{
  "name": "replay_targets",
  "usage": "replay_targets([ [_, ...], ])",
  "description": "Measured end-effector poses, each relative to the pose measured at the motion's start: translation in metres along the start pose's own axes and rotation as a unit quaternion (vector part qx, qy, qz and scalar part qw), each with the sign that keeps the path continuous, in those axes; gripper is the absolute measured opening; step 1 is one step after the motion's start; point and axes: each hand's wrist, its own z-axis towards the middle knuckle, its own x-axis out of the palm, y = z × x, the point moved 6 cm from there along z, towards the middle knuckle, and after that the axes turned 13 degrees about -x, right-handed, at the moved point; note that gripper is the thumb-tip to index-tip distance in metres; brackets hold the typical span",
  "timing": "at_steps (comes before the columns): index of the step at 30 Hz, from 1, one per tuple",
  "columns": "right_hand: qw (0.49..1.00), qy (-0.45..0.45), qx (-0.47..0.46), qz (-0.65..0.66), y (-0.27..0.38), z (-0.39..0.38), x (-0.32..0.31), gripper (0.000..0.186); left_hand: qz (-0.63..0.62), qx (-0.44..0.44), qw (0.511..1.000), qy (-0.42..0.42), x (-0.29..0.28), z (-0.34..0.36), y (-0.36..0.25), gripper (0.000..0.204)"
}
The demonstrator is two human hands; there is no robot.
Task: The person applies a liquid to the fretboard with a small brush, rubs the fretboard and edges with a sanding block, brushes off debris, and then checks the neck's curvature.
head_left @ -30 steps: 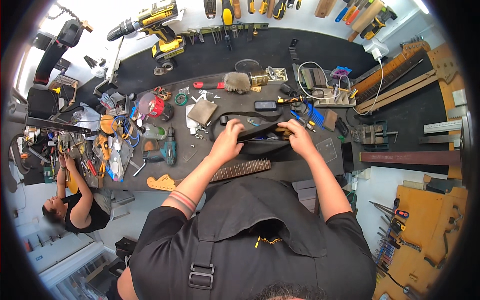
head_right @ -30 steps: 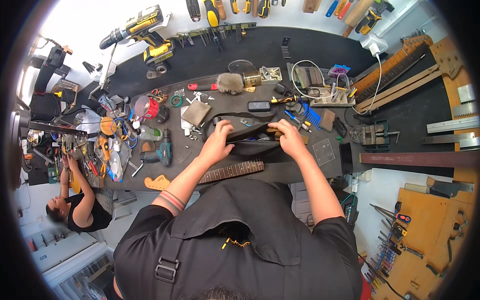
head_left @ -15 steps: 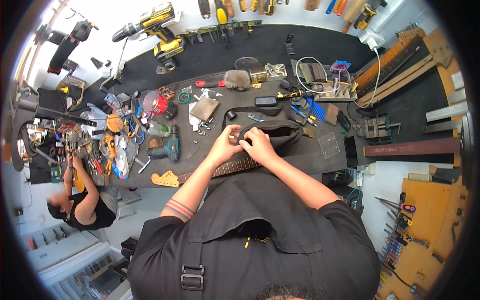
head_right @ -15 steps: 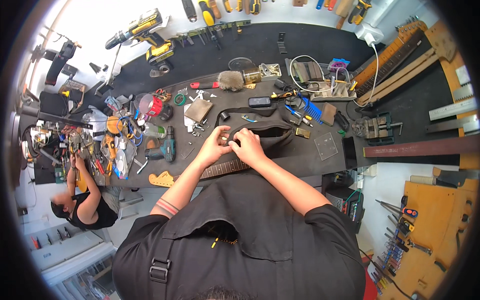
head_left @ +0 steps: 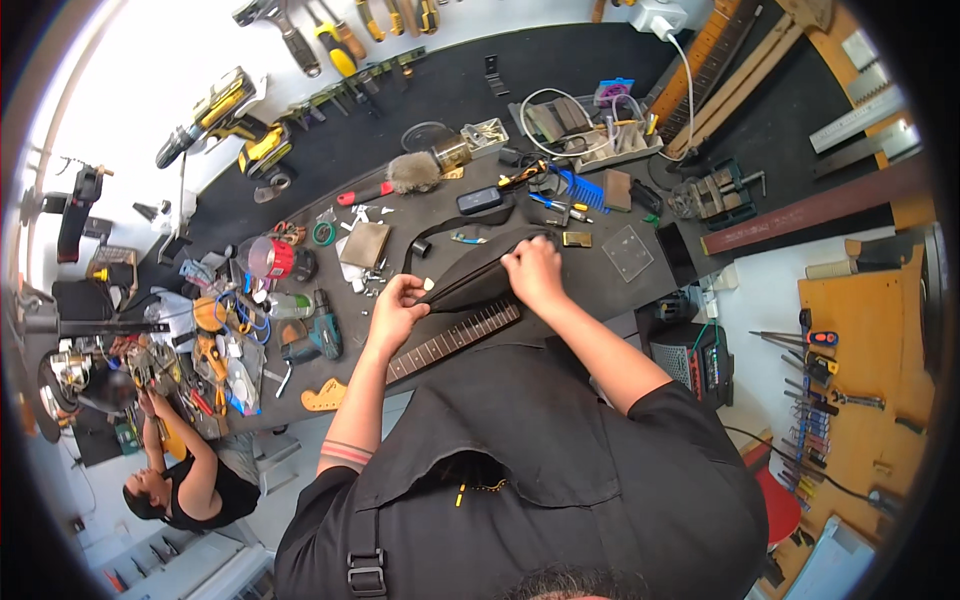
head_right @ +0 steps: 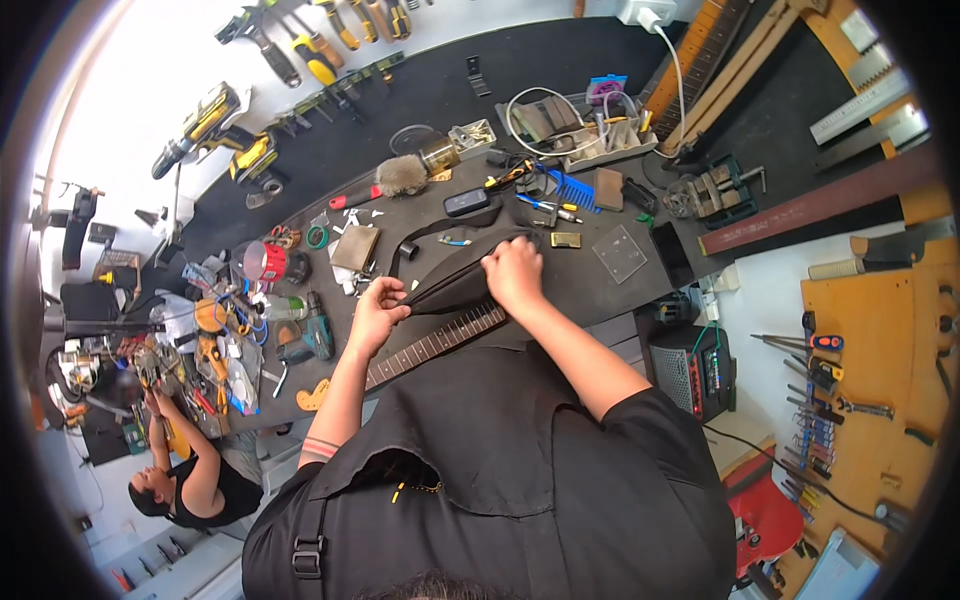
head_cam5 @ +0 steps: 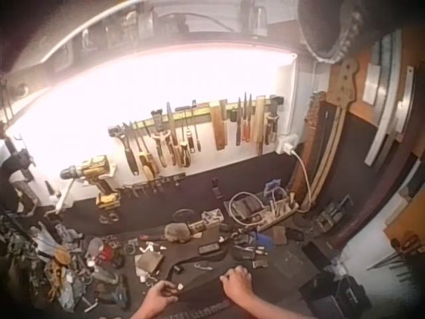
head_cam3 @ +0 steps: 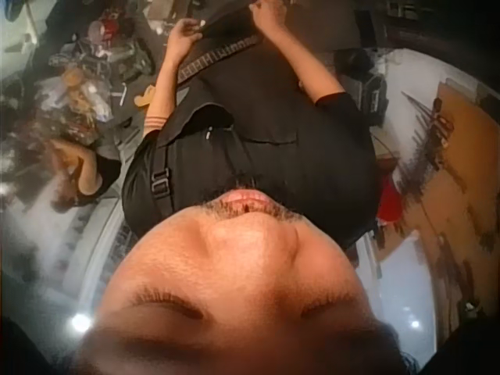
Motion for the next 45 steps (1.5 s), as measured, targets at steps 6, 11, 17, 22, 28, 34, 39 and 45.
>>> replay_targets([
  [6, 0.992, -0.104, 0.030, -0.059, -0.041, -0.005, -0.063, 0.018, 0.116, 0.088, 0.988, -0.054, 0.012, 0.006, -0.011, 0.034],
  [11, 0.977, -0.163, -0.134, 0.033, -0.025, -0.003, -0.078, 0.054, 0.156, 0.161, 0.972, -0.071, 0.019, 0.007, -0.023, 0.036],
  [17, 0.980, -0.022, -0.188, -0.066, -0.073, 0.009, -0.031, 0.013, -0.006, 0.155, 0.985, -0.075, 0.030, 0.001, -0.055, 0.028],
  [22, 0.965, -0.173, -0.189, 0.049, -0.017, -0.010, -0.096, 0.017, -0.120, 0.257, 0.954, -0.097, 0.000, -0.034, -0.135, 0.029],
  [28, 0.922, -0.285, -0.164, 0.205, 0.029, -0.056, -0.185, 0.027, -0.175, 0.449, 0.876, 0.023, -0.010, -0.104, -0.255, 0.028],
  [34, 0.864, -0.407, -0.102, 0.277, 0.085, -0.152, -0.286, 0.029, -0.285, 0.494, 0.800, 0.186, 0.010, -0.162, -0.304, 0.031],
  [39, 0.843, -0.516, -0.071, 0.137, 0.130, -0.279, -0.347, 0.025, -0.347, 0.424, 0.806, 0.224, 0.048, -0.203, -0.296, 0.031],
  [45, 0.809, -0.586, 0.031, -0.040, 0.177, -0.465, -0.379, 0.022, -0.188, 0.328, 0.706, 0.598, 0.177, -0.282, -0.223, 0.045],
])
